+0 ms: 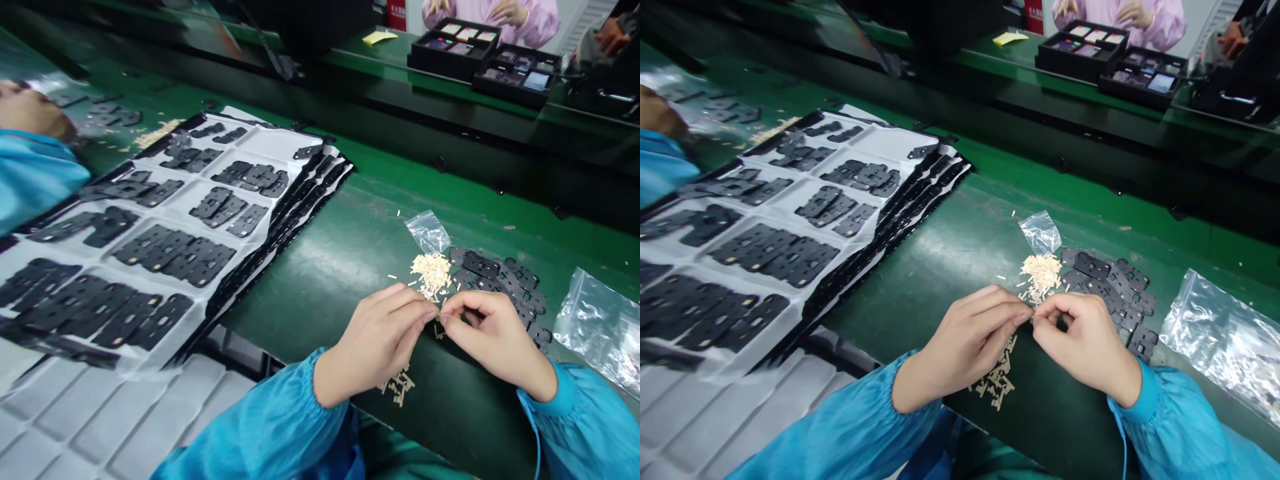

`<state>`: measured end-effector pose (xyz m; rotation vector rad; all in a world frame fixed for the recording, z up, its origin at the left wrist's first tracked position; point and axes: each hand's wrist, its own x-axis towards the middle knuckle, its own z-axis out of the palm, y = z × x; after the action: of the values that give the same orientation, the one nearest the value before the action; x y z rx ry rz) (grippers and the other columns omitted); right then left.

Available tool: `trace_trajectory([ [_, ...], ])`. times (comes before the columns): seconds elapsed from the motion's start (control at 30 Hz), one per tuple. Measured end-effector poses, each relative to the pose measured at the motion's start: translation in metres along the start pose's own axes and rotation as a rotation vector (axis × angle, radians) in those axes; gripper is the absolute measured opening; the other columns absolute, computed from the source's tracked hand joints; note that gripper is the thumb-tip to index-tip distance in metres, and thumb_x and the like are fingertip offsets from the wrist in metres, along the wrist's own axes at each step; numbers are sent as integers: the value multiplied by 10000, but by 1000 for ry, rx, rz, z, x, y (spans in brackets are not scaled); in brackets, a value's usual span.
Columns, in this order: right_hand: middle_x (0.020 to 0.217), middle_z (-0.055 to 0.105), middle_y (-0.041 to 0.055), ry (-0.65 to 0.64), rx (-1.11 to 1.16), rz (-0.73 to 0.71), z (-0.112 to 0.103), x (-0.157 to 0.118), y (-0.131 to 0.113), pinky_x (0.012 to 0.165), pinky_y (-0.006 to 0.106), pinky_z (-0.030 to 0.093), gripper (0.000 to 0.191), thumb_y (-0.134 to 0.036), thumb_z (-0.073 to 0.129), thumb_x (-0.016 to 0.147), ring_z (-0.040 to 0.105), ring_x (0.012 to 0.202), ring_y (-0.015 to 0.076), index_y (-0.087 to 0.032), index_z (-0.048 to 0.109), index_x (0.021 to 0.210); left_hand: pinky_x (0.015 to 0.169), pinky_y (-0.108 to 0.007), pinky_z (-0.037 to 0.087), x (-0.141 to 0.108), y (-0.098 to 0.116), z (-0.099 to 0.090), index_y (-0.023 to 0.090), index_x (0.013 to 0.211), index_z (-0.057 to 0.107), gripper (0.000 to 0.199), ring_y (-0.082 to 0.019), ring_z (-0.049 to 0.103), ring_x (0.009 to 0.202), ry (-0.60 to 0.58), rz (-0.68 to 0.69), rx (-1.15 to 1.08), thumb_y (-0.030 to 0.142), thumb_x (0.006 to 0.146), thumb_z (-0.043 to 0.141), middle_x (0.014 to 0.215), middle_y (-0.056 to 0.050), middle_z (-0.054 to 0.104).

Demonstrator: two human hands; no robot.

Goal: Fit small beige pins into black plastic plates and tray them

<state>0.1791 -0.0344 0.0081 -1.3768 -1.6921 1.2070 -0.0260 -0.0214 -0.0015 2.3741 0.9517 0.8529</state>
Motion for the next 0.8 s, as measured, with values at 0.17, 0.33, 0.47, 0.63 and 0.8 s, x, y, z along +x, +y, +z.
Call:
trace_trajectory([
  [0.17, 666, 681, -27, -41, -14, -5, -3, 1, 1, 612, 264, 465, 144, -136, 608, 808, 611, 627, 141, -214, 712, 746, 691, -339, 520, 0, -2, 0, 180, 1040, 680, 194, -203, 623, 784, -35, 1, -41, 130, 1016, 495, 889, -66, 727],
  [0.33, 642, 668, -35, -36, -34, -19, -4, 2, -2, 590, 256, 445, 147, -129, 606, 796, 598, 603, 135, -216, 708, 734, 710, -347, 522, 0, -5, -1, 186, 1044, 689, 190, -203, 640, 804, -49, -18, -126, 153, 1029, 503, 903, -67, 744],
  [0.47, 630, 648, -43, -21, -105, -55, -5, 2, -3, 608, 263, 440, 157, -125, 607, 803, 585, 592, 130, -223, 716, 746, 692, -337, 501, 2, -3, -1, 179, 1014, 689, 160, -191, 624, 772, -44, -24, -117, 173, 1034, 530, 864, -48, 741],
  [0.63, 669, 658, -46, 1, -194, -100, -4, 1, -3, 644, 272, 446, 153, -125, 612, 805, 618, 634, 132, -231, 709, 754, 674, -327, 481, 3, 0, -1, 164, 990, 682, 167, -192, 601, 759, -44, -19, -42, 160, 1032, 521, 855, -52, 717],
  [0.8, 657, 651, -55, 4, -185, -91, -5, 1, -3, 646, 270, 446, 156, -117, 615, 799, 610, 623, 126, -234, 705, 749, 675, -325, 487, 4, 1, -1, 167, 1005, 673, 168, -191, 599, 771, -52, -13, -37, 154, 1035, 508, 864, -49, 714],
])
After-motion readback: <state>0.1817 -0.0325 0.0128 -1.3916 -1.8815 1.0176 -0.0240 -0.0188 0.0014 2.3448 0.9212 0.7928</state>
